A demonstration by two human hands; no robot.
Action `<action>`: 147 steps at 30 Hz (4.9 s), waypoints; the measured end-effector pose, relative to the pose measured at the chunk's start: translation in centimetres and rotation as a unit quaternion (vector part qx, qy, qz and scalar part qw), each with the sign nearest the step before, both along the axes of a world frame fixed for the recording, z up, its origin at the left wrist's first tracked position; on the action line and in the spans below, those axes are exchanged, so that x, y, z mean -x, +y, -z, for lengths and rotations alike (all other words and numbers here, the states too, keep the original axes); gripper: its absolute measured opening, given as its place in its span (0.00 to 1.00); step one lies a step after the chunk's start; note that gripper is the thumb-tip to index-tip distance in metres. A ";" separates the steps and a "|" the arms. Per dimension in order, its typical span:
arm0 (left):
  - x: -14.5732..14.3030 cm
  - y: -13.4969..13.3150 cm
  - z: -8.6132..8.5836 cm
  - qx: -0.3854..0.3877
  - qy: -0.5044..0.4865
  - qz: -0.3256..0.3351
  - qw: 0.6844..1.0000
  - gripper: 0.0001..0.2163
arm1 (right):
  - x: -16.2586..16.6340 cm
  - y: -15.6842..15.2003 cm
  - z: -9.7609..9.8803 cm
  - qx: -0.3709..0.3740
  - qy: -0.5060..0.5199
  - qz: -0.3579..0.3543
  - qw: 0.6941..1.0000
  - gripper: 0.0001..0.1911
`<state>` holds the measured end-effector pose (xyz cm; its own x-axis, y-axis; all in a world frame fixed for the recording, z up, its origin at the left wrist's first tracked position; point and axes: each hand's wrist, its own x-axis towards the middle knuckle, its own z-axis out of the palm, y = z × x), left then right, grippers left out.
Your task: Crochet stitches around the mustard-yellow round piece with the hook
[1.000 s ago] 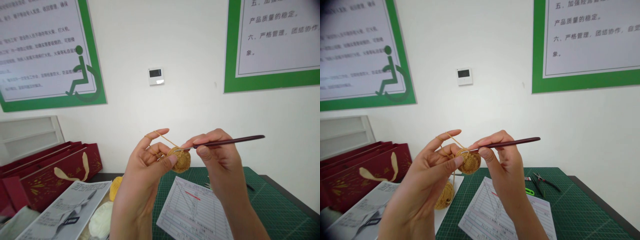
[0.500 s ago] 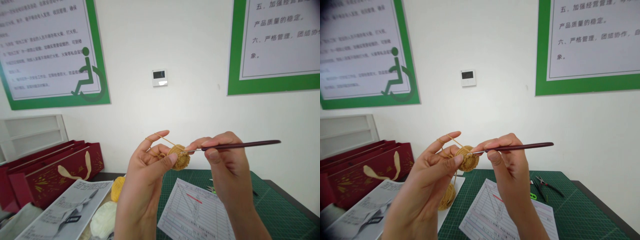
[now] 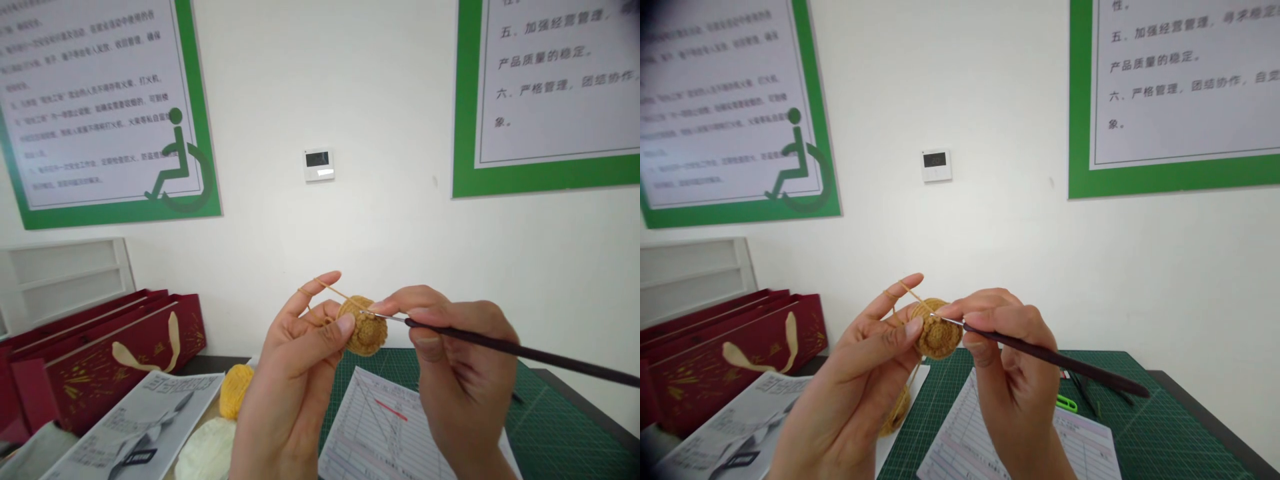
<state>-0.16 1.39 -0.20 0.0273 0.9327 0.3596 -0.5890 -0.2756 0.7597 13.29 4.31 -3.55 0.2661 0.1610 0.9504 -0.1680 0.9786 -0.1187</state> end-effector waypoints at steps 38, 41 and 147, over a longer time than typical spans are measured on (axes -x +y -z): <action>-2.0 -0.9 -0.3 -0.112 0.028 -0.142 0.983 0.43 | 0.9 1.3 1.1 0.077 -0.016 -0.100 0.992 0.10; -2.0 -0.9 -0.3 -0.112 0.028 -0.147 0.982 0.44 | 0.8 1.4 0.9 0.073 -0.017 -0.090 0.993 0.10; -0.3 -0.9 -0.3 -0.091 0.095 0.144 0.981 0.53 | 1.1 -0.3 0.7 0.224 0.062 -0.309 0.922 0.13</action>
